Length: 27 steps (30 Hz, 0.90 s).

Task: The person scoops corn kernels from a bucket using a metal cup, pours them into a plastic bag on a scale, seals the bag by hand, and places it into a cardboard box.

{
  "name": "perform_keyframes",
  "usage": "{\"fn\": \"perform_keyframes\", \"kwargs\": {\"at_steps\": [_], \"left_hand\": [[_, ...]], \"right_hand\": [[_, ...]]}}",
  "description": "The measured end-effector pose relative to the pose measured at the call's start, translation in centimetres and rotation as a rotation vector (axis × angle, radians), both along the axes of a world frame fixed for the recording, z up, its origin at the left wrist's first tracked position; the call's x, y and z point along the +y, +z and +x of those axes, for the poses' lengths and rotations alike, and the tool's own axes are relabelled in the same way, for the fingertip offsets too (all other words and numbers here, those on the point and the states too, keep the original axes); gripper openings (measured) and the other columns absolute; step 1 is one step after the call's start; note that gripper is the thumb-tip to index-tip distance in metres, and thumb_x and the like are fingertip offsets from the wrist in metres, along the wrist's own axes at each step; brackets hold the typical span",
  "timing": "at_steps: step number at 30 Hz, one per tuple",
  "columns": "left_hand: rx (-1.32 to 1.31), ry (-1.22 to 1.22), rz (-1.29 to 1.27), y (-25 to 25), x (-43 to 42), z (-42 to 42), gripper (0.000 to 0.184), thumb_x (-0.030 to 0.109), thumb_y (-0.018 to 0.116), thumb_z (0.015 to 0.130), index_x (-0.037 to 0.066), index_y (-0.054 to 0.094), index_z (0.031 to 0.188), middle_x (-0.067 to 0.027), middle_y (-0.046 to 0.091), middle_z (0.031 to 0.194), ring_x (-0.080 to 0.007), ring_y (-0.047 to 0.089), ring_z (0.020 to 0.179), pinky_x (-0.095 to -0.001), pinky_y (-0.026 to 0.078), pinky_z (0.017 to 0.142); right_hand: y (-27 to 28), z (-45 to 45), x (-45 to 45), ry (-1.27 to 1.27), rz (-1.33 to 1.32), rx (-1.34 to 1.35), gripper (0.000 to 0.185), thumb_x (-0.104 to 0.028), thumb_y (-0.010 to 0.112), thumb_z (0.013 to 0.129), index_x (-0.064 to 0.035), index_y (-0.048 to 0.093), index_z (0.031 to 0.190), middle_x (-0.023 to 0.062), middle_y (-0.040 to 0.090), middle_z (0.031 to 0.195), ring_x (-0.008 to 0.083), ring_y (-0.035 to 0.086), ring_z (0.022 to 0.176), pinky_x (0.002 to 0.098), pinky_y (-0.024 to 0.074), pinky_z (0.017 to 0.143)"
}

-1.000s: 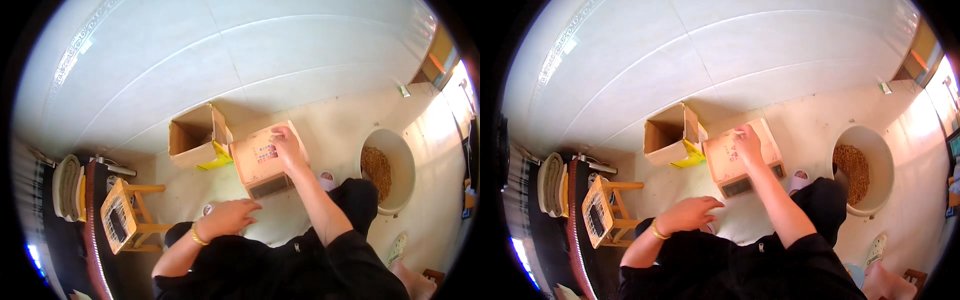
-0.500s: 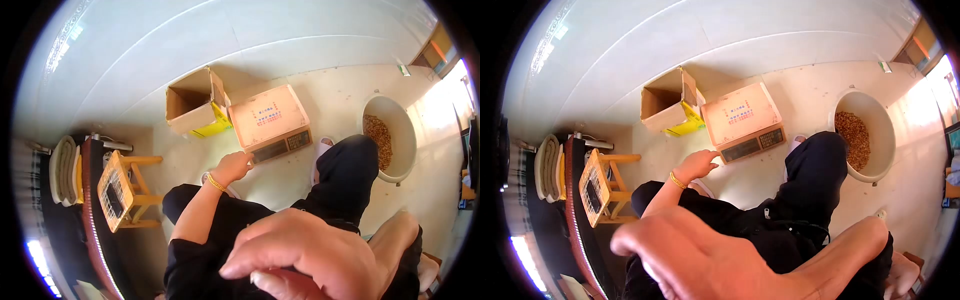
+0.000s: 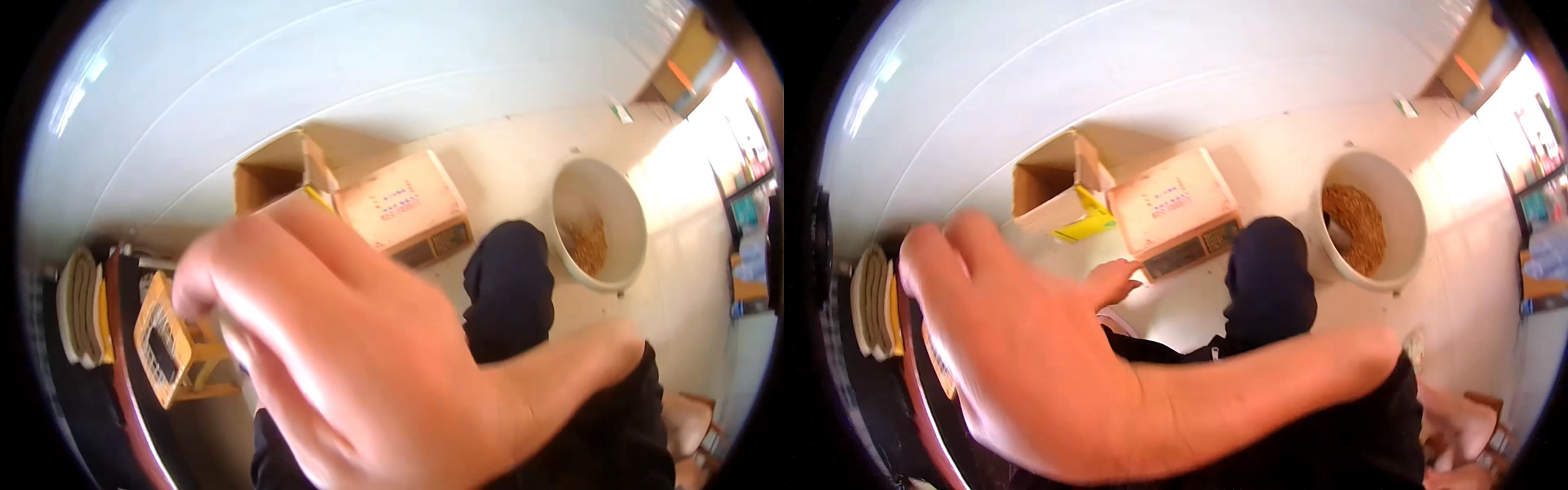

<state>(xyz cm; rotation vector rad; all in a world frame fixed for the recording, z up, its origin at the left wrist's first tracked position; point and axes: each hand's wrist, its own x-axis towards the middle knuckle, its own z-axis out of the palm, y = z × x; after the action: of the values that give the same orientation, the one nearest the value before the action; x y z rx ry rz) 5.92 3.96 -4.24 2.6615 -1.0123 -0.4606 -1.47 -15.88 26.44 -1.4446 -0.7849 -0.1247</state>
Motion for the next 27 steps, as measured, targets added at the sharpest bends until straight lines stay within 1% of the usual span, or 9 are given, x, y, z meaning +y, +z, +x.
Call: {"fn": "perform_keyframes", "kwargs": {"at_steps": [3, 4, 7, 9, 11, 14, 18, 22, 27], "left_hand": [[-0.094, -0.042, -0.015, -0.5, 0.5, 0.9, 0.027, 0.02, 0.06, 0.081, 0.008, 0.058, 0.105, -0.0147, 0.062, 0.095, -0.0324, 0.061, 0.086, -0.0426, 0.049, 0.071], [0.05, 0.115, -0.161, 3.6, -0.9, 0.2, 0.03, 0.021, 0.062, 0.081, 0.008, 0.056, 0.107, -0.0145, 0.062, 0.092, -0.0324, 0.06, 0.085, -0.0424, 0.048, 0.071], [-0.014, 0.012, 0.036, 2.9, -0.6, 0.3, 0.031, 0.023, 0.063, 0.081, 0.009, 0.056, 0.108, -0.0147, 0.061, 0.087, -0.0316, 0.06, 0.083, -0.0418, 0.048, 0.07], [0.05, 0.043, 0.122, 4.6, -1.1, -0.2, 0.032, 0.022, 0.062, 0.082, 0.009, 0.056, 0.111, -0.0148, 0.061, 0.093, -0.0321, 0.059, 0.089, -0.0413, 0.047, 0.075], [0.117, 0.064, 0.21, 5.2, -1.5, -0.5, 0.034, 0.02, 0.061, 0.083, 0.009, 0.056, 0.114, -0.0149, 0.061, 0.099, -0.0325, 0.057, 0.095, -0.0409, 0.047, 0.08], [0.116, 0.044, 0.23, 4.9, -1.4, -0.6, 0.034, 0.021, 0.061, 0.083, 0.01, 0.056, 0.115, -0.0142, 0.061, 0.099, -0.0322, 0.057, 0.095, -0.0407, 0.047, 0.08], [0.05, -0.03, 0.15, 3.2, -1.0, -0.1, 0.034, 0.024, 0.061, 0.083, 0.01, 0.055, 0.113, -0.0137, 0.061, 0.093, -0.0307, 0.059, 0.088, -0.0409, 0.048, 0.074], [0.135, 0.041, 0.253, 3.5, -2.2, 0.4, 0.035, 0.024, 0.06, 0.084, 0.011, 0.055, 0.117, -0.0139, 0.061, 0.104, -0.0315, 0.057, 0.098, -0.0406, 0.047, 0.082], [0.168, 0.049, 0.267, 2.7, -2.0, 0.3, 0.036, 0.024, 0.06, 0.084, 0.011, 0.055, 0.117, -0.0148, 0.061, 0.104, -0.032, 0.057, 0.098, -0.0406, 0.047, 0.082]], "right_hand": [[-0.2, 1.5, -3.4, -0.261, 0.055, 0.02, 0.022, -0.003, 0.049, 0.087, 0.0014, 0.054, 0.108, 0.0071, 0.06, 0.095, 0.0096, 0.053, 0.068, 0.0228, 0.0437, 0.061], [-0.8, 1.7, -5.5, -0.395, 0.076, 0.035, 0.022, -0.003, 0.048, 0.087, 0.0013, 0.053, 0.109, 0.0071, 0.06, 0.096, 0.0096, 0.053, 0.068, 0.0229, 0.044, 0.062], [-5.0, 0.8, -14.3, -0.78, -0.028, 0.03, 0.021, -0.005, 0.048, 0.09, 0.001, 0.054, 0.109, 0.0056, 0.058, 0.092, 0.0093, 0.052, 0.072, 0.0232, 0.043, 0.065], [-9.1, -1.8, -18.4, -0.905, -0.049, 0.34, 0.013, -0.009, 0.052, 0.089, -0.0007, 0.056, 0.098, 0.0012, 0.054, 0.08, 0.0075, 0.047, 0.066, 0.0209, 0.0409, 0.063], [-14.8, -5.4, -21.7, -0.884, -0.311, 0.609, 0.011, -0.008, 0.056, 0.087, -0.0016, 0.058, 0.095, 0.0017, 0.056, 0.081, 0.0083, 0.052, 0.071, 0.0224, 0.0442, 0.065], [-25.1, -11.3, -25.1, -0.66, -0.949, 0.754, 0.019, -0.009, 0.062, 0.079, -0.001, 0.061, 0.096, 0.015, 0.064, 0.081, 0.0236, 0.063, 0.076, 0.0335, 0.0498, 0.07], [-39.7, -18.1, -26.4, -0.459, -1.358, 0.798, 0.019, -0.016, 0.058, 0.08, -0.0045, 0.063, 0.095, 0.021, 0.063, 0.092, 0.0364, 0.06, 0.09, 0.0457, 0.0486, 0.077], [-47.3, -18.2, -24.8, -0.444, -1.286, 0.86, 0.021, -0.023, 0.052, 0.084, -0.0067, 0.062, 0.092, 0.0193, 0.061, 0.094, 0.0375, 0.059, 0.094, 0.0477, 0.0476, 0.079], [-48.3, -14.0, -23.6, -1.029, -0.956, 1.14, 0.033, -0.026, 0.057, 0.084, -0.0077, 0.053, 0.111, 0.0215, 0.055, 0.109, 0.0396, 0.056, 0.1, 0.0463, 0.046, 0.084]]}}
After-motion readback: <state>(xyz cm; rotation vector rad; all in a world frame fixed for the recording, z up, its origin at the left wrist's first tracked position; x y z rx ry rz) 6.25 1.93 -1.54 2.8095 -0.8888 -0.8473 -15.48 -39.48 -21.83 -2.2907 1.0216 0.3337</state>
